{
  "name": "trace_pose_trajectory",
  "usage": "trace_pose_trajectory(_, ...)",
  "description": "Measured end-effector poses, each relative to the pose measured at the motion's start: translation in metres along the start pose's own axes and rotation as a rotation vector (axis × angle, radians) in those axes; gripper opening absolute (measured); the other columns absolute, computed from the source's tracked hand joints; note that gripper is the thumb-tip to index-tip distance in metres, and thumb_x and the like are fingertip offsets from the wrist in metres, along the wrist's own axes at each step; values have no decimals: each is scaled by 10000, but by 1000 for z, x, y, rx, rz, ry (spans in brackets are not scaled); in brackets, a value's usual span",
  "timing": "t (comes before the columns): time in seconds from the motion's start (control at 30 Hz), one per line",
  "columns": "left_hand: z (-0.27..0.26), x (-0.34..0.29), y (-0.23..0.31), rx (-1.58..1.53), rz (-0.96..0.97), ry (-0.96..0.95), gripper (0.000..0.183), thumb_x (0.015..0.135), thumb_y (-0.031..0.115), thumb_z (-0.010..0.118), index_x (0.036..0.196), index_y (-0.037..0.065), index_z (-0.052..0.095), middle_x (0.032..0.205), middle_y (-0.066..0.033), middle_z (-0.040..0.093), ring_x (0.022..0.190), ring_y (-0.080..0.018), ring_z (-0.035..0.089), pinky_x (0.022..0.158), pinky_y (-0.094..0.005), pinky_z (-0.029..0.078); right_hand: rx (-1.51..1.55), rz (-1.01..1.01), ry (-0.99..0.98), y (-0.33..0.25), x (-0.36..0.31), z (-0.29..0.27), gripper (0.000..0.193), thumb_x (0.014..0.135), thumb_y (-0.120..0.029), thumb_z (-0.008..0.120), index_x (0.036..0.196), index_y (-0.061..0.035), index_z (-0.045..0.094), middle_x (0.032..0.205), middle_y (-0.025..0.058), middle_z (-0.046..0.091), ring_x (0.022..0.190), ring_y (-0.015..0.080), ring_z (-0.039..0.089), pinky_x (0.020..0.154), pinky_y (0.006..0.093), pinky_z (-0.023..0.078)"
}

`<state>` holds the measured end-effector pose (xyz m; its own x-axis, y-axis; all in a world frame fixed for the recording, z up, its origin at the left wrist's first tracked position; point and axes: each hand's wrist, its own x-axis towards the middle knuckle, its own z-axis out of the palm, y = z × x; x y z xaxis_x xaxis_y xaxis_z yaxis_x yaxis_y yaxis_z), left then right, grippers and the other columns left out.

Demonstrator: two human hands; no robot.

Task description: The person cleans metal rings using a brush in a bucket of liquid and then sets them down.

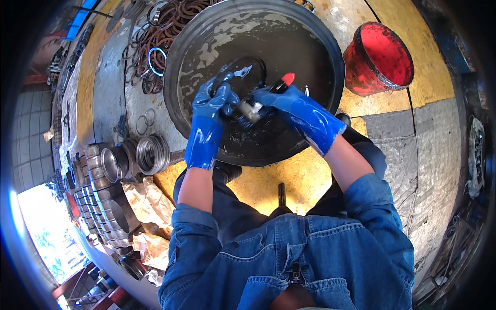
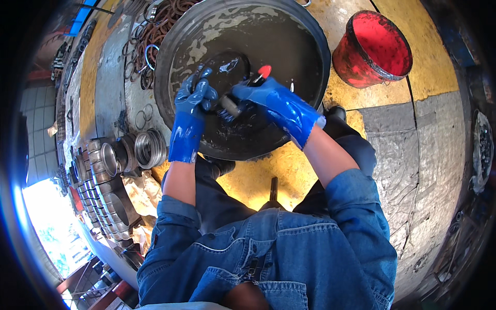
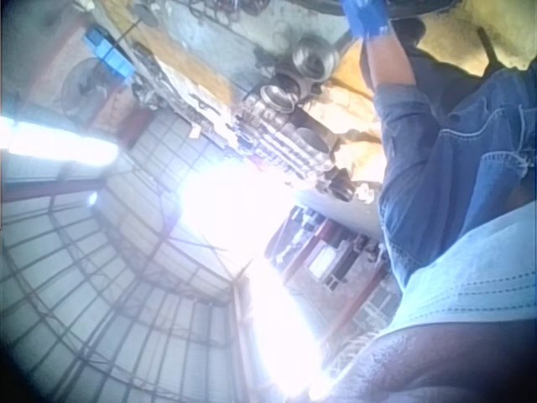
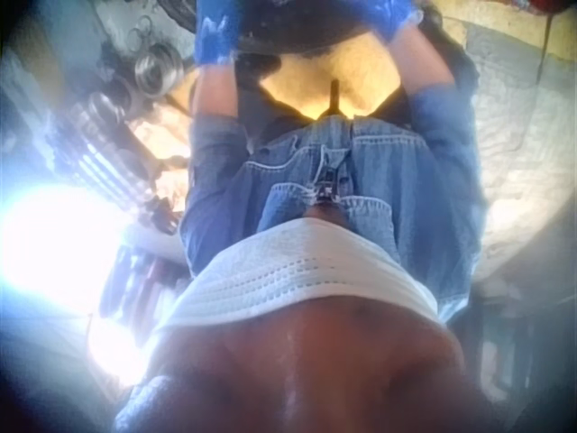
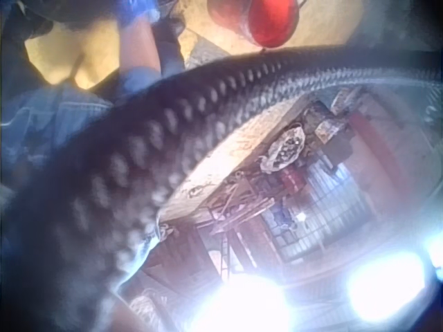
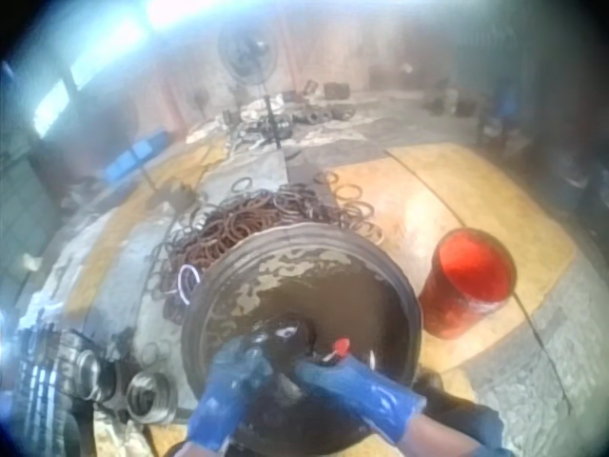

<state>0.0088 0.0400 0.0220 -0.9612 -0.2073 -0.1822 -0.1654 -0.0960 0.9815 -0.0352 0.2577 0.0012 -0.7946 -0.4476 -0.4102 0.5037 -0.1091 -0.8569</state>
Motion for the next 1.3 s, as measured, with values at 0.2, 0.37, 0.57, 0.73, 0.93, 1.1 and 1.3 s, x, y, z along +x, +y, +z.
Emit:
trace_pose_trajectory(0.2,-30,25,-13,-509,-26,-38,417,1025,235,634,1409,82,577,846,-9,703,604,-76,523,567,-241,421,-443,15,173,18,32,-46,464,882,-467,781,991,-16,757,803,117,735,784,166,679,756,311,528)
trace_pose_trajectory(0.37,-31,26,-26,-970,-102,-287,415,1004,244,667,1404,172,584,931,-16,696,677,-93,566,601,-276,453,-199,-10,20,13,24,-40,434,894,-434,795,1010,-18,754,830,90,735,777,153,665,742,299,524)
trace_pose_trajectory(0.57,-37,32,-35,155,127,152,510,909,61,723,1394,35,566,1104,-124,719,957,-225,693,828,-362,567,-413,-197,14,-11,23,-47,295,901,-318,773,1048,-63,755,856,77,745,779,196,705,762,338,570)
trace_pose_trajectory(0.73,-5,20,0,972,432,37,652,805,-60,740,1419,66,559,1191,-147,706,1057,-241,700,906,-342,573,-1304,-553,83,-21,11,-45,230,855,-311,741,1032,-164,752,981,140,737,916,382,705,816,474,570)
trace_pose_trajectory(0.93,18,1,-11,927,212,-258,396,927,136,713,1319,159,662,1091,-131,737,917,-222,718,786,-324,581,-1404,-520,1,-4,22,-34,287,844,-255,757,1125,-194,740,1069,127,740,968,364,710,860,467,569)
trace_pose_trajectory(1.1,0,10,1,189,-286,-8,300,968,184,702,1258,109,678,848,-27,716,580,-56,520,524,-205,400,-923,-158,543,2,23,-49,265,926,-332,732,1087,-129,789,955,100,783,893,228,753,802,349,580)
trace_pose_trajectory(1.3,-4,7,3,-71,-331,85,338,994,198,662,1317,99,638,780,-1,674,512,-35,441,485,-192,322,-256,-505,216,-36,-2,-8,229,911,-160,769,1103,-36,760,1024,101,768,938,122,698,873,302,572)
